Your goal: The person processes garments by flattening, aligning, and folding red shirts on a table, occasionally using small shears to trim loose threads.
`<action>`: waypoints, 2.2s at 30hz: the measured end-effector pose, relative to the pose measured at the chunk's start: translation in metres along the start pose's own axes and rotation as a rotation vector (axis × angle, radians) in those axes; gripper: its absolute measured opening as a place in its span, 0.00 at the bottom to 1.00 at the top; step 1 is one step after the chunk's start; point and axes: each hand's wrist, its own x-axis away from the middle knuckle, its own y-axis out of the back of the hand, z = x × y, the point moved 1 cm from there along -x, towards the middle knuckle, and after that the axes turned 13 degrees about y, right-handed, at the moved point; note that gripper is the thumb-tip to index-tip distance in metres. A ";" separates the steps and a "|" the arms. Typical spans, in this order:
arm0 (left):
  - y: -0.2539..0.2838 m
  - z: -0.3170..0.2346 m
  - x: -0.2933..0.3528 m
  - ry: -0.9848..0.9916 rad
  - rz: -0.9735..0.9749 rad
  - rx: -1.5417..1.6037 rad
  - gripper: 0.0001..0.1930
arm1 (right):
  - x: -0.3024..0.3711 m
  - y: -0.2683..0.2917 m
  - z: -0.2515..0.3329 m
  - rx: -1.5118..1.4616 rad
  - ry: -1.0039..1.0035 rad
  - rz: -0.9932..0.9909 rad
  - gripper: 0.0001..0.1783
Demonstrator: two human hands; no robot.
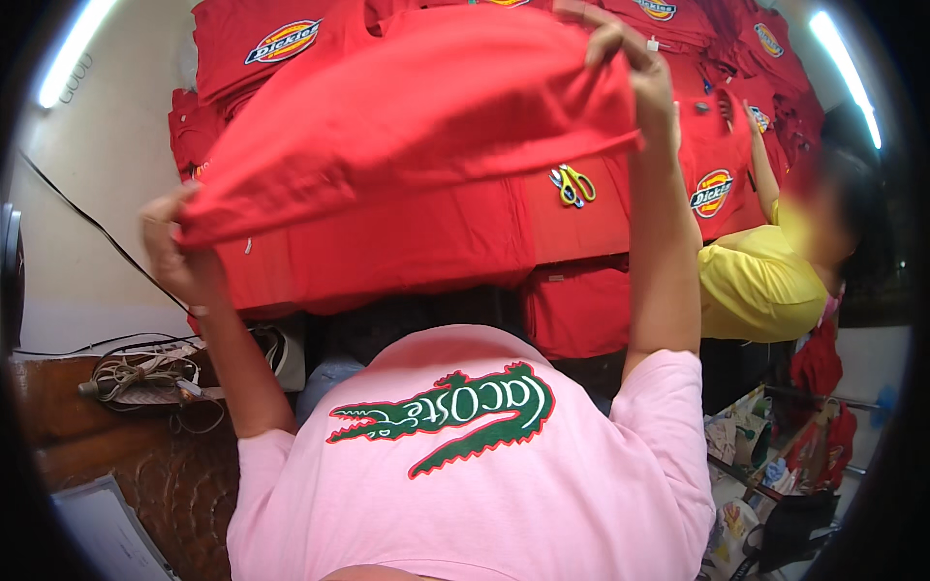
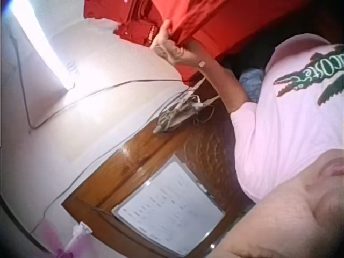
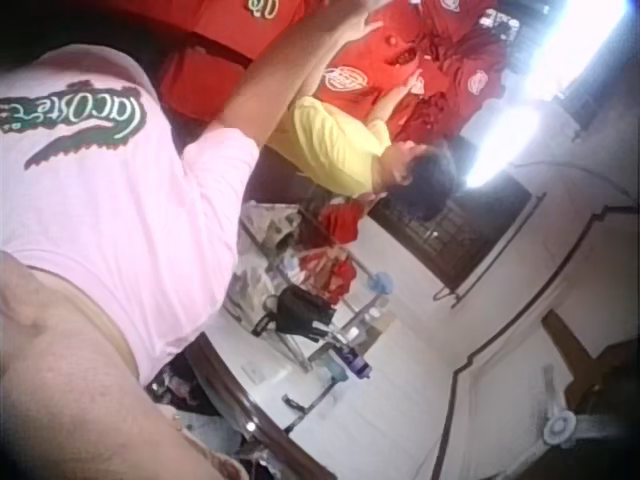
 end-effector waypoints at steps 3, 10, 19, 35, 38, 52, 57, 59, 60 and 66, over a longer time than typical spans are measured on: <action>-0.005 0.024 0.078 0.255 0.321 -0.114 0.23 | 0.081 -0.024 -0.051 0.359 -0.002 0.019 0.06; -0.019 0.077 0.235 0.382 0.815 -0.192 0.13 | 0.282 -0.031 -0.146 0.805 -0.555 0.097 0.13; -0.083 0.090 0.224 0.489 0.915 -0.042 0.08 | 0.234 -0.113 -0.165 1.030 -0.257 0.143 0.21; -0.225 0.276 0.168 0.402 0.760 -0.672 0.39 | 0.153 -0.098 -0.295 1.245 -0.264 0.652 0.38; -0.261 0.232 0.152 0.434 0.751 -0.578 0.37 | 0.151 -0.123 -0.298 1.188 -0.347 0.545 0.37; -0.365 0.210 0.133 0.114 1.005 -0.303 0.37 | 0.064 -0.131 -0.390 1.239 -0.168 0.659 0.38; -0.367 0.216 0.133 0.066 0.905 -0.355 0.36 | 0.074 -0.132 -0.394 1.308 -0.189 0.554 0.39; -0.347 0.210 0.147 0.116 0.872 -0.349 0.36 | 0.102 -0.138 -0.374 1.301 -0.222 0.546 0.40; -0.329 0.203 0.157 0.139 0.873 -0.346 0.36 | 0.122 -0.143 -0.353 1.278 -0.232 0.573 0.40; -0.187 0.161 0.227 0.245 1.003 -0.439 0.38 | 0.223 -0.133 -0.230 1.229 -0.369 0.703 0.42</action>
